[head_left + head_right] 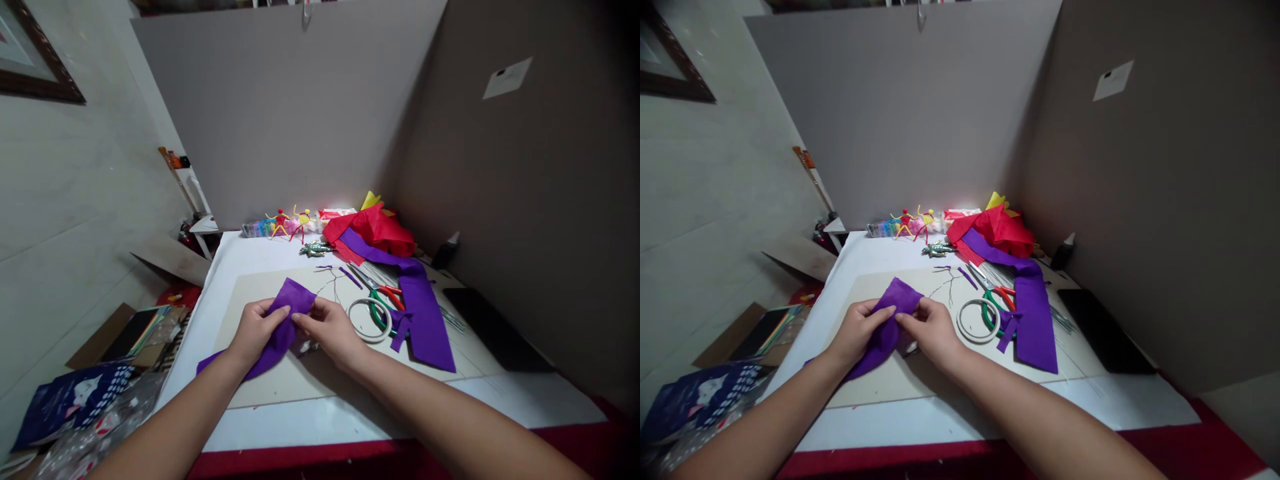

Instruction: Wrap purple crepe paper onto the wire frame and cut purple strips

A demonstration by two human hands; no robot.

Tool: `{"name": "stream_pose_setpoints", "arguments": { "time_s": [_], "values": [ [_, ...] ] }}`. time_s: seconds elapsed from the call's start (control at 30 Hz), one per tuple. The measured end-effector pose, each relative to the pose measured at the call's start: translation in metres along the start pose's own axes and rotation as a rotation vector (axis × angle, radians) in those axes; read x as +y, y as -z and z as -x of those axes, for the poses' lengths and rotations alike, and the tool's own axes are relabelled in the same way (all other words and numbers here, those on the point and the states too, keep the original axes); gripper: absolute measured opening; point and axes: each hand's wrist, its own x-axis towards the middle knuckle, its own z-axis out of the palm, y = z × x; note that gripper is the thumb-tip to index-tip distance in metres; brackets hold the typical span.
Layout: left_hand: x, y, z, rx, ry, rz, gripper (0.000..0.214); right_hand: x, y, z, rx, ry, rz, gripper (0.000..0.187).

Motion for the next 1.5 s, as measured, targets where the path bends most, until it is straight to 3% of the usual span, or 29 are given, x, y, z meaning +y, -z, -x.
{"name": "stream_pose_setpoints", "arguments": {
  "time_s": [0.2,0.47,0.77,0.97,1.13,1.33,1.5],
  "values": [
    [0.001,0.004,0.001,-0.023,-0.019,-0.042,0.017,0.002,0.004,-0.001,0.043,0.065,-0.057,0.011],
    [0.007,0.004,0.002,-0.052,-0.046,-0.044,0.014,-0.005,0.007,0.002,-0.028,0.153,0.036,0.017],
    [0.011,0.006,0.002,-0.056,-0.066,0.032,0.009,-0.010,0.020,0.000,-0.124,0.452,0.301,0.033],
    [0.010,0.010,0.000,-0.129,0.022,0.099,0.014,-0.008,0.026,0.001,-0.209,0.606,0.424,0.047],
    [0.008,0.009,-0.001,-0.207,0.083,0.156,0.019,-0.010,0.023,0.001,-0.149,0.617,0.414,0.040],
    [-0.002,0.013,-0.007,-0.151,0.019,0.194,0.030,-0.011,0.023,-0.003,-0.093,0.593,0.378,0.035],
    [0.006,0.012,-0.004,-0.244,0.068,0.096,0.029,-0.009,0.021,-0.003,-0.087,0.544,0.357,0.034]
  ]
}}
